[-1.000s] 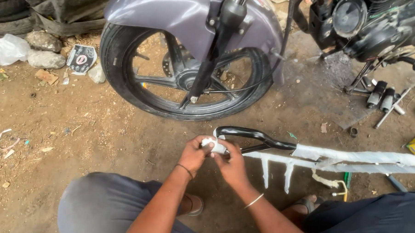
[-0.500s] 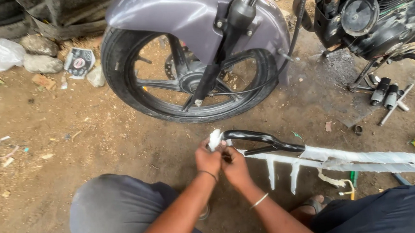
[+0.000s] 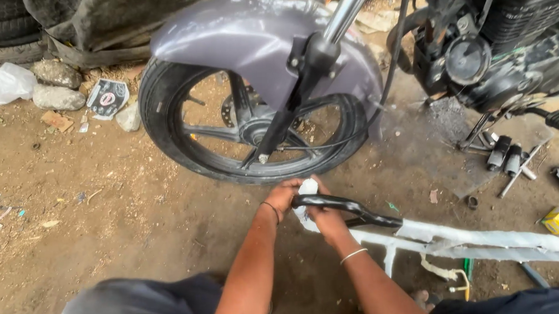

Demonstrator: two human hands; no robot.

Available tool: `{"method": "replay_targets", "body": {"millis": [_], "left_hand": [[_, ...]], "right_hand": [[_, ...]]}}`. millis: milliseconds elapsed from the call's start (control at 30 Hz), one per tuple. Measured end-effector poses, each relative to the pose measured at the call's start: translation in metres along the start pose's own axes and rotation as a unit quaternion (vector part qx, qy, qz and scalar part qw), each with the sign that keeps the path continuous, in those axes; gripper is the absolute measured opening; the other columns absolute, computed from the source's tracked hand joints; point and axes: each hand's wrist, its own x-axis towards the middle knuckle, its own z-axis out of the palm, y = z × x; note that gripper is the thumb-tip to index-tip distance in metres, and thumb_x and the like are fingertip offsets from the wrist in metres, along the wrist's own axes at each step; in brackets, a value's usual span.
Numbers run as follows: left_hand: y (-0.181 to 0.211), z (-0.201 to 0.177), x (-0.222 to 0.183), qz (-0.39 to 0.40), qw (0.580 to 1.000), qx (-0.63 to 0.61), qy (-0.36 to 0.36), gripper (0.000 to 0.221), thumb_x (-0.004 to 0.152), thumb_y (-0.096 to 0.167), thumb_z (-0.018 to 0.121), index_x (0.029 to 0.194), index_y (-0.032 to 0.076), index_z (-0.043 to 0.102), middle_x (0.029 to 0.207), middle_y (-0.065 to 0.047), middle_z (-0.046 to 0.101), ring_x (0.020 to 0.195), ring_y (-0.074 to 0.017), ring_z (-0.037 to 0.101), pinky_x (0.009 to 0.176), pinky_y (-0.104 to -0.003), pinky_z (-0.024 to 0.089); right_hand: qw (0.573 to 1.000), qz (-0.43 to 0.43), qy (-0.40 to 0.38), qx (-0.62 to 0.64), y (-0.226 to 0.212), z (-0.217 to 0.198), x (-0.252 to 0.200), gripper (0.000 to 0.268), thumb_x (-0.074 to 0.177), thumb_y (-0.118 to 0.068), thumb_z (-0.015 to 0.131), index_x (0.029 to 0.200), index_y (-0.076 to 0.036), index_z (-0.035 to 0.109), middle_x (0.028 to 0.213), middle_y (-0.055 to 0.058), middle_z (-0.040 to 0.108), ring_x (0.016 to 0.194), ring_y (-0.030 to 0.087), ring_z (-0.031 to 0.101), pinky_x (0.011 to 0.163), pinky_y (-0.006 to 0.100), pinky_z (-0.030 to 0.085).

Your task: The recorder is removing the protective plastic and tape wrapping from a new motorcycle crash guard before installation.

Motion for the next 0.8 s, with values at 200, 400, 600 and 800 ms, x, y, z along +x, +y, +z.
{"method": "replay_targets", "body": {"millis": [200, 400, 600, 800], "left_hand": [[-0.033, -0.038, 0.034, -0.004, 0.912, 0.351, 0.211, 0.065, 0.07, 0.0, 0.082, 0.128, 0.006, 0.052, 0.106, -0.012, 0.068, 0.095, -0.0277, 0.07, 0.083, -0.042, 0.059], [-0.052, 0.028, -0.081, 0.062, 0.815, 0.38, 0.433, 0.025, 0.089, 0.022, 0.071, 0.103, 0.001, 0.073, 0.097, -0.021, 0.076, 0.093, -0.0343, 0.074, 0.083, -0.043, 0.058], [-0.12, 0.074, -0.094, 0.129, 0.916, 0.273, 0.263, 0.028, 0.091, 0.022, 0.062, 0.109, 0.0, 0.068, 0.091, -0.017, 0.077, 0.087, -0.0259, 0.075, 0.08, -0.039, 0.059], [-0.098, 0.106, -0.109, -0.013, 0.914, 0.289, 0.286, 0.07, 0.095, 0.063, 0.062, 0.111, -0.005, 0.072, 0.1, -0.022, 0.075, 0.095, -0.0257, 0.072, 0.09, -0.037, 0.053]], "right_hand": [[0.969, -0.077, 0.052, -0.228, 0.041, -0.032, 0.019, 0.035, 0.087, -0.013, 0.075, 0.119, -0.002, 0.065, 0.102, 0.014, 0.075, 0.091, 0.026, 0.07, 0.081, 0.042, 0.056], [0.904, -0.15, 0.111, -0.385, 0.051, -0.039, -0.004, 0.049, 0.083, -0.033, 0.081, 0.116, 0.001, 0.068, 0.099, 0.026, 0.074, 0.096, 0.039, 0.071, 0.089, 0.044, 0.053], [0.867, -0.056, 0.052, -0.492, 0.098, -0.066, 0.008, 0.056, 0.093, -0.029, 0.067, 0.136, 0.004, 0.052, 0.113, 0.032, 0.068, 0.108, 0.046, 0.066, 0.095, 0.049, 0.05], [0.969, 0.216, -0.032, -0.116, 0.058, -0.052, -0.031, 0.04, 0.106, -0.031, 0.044, 0.135, -0.007, 0.055, 0.124, 0.019, 0.066, 0.11, 0.032, 0.063, 0.088, 0.045, 0.053]]}}
